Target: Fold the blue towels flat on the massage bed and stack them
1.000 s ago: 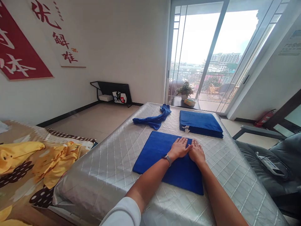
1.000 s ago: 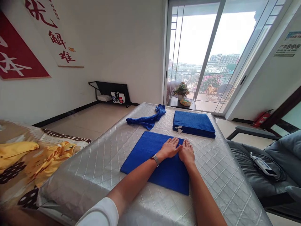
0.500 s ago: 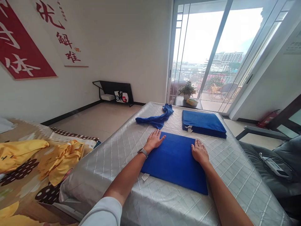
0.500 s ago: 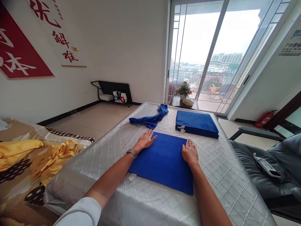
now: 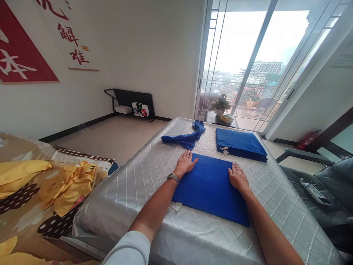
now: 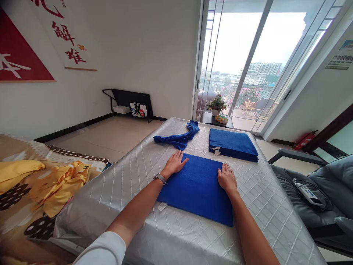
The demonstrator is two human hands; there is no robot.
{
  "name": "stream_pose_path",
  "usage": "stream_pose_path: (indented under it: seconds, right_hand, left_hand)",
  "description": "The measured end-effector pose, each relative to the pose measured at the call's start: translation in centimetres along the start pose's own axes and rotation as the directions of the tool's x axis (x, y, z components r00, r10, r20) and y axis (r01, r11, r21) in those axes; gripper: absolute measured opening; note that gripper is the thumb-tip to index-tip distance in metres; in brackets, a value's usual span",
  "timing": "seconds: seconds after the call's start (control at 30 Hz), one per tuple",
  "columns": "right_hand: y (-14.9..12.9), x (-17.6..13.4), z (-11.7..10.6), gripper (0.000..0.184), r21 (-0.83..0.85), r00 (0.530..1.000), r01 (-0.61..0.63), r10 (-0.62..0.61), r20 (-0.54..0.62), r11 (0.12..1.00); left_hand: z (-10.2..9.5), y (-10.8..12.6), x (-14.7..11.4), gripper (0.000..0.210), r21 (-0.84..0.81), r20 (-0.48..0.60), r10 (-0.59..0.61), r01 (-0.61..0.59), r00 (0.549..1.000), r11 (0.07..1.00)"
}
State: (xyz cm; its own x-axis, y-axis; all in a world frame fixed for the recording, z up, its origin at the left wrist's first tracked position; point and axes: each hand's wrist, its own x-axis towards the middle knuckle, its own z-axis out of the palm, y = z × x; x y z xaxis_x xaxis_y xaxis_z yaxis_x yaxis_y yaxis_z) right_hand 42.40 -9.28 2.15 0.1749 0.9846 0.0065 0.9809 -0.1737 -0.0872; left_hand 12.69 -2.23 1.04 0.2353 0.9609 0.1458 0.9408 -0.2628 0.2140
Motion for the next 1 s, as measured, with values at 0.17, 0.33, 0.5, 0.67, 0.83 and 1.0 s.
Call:
stream_pose_path:
  seconds: [0.17,0.33,0.5,0.67,0.83,1.0]
  right_hand:
    - [-0.2,-0.7,-1.0,0.068,-0.047,1.0,0.004,-0.004,0.002,0.999]
    - [0.1,-2.3,-0.4,0.068,-0.066,0.999,0.034,-0.034,0.004,0.997]
    - [0.2,-3.1,0.5,0.069,-0.036,0.999,0.041,-0.04,0.02,0.999]
    - [0.0,-3.0,0.4,0.07,-0.016,0.999,0.035,-0.035,0.024,0.999]
    - [-0.4,-3.2,0.2,0.069,-0.001,0.999,0.026,-0.026,0.02,1.0]
    - [-0.2,-3.6,0.2,0.067,-0.018,0.999,0.045,-0.045,0.014,0.999]
  left_hand:
    - [0.1,0.1,0.0,0.083,-0.001,-0.012,0.009,-0.009,1.0,1.0]
    - [-0.1,0.3,-0.1,0.082,-0.009,-0.014,0.002,-0.002,1.0,1.0]
    - [-0.4,0.4,-0.3,0.079,-0.006,-0.015,0.004,-0.004,1.0,1.0]
    - [-1.2,0.6,-0.5,0.079,0.039,-0.066,-0.02,0.023,0.998,0.999]
    - [-1.6,5.0,-1.8,0.078,0.04,-0.078,0.154,-0.152,0.985,0.988]
    - [0.2,14.0,-4.0,0.077,-0.034,-0.001,0.526,-0.525,0.851,0.85]
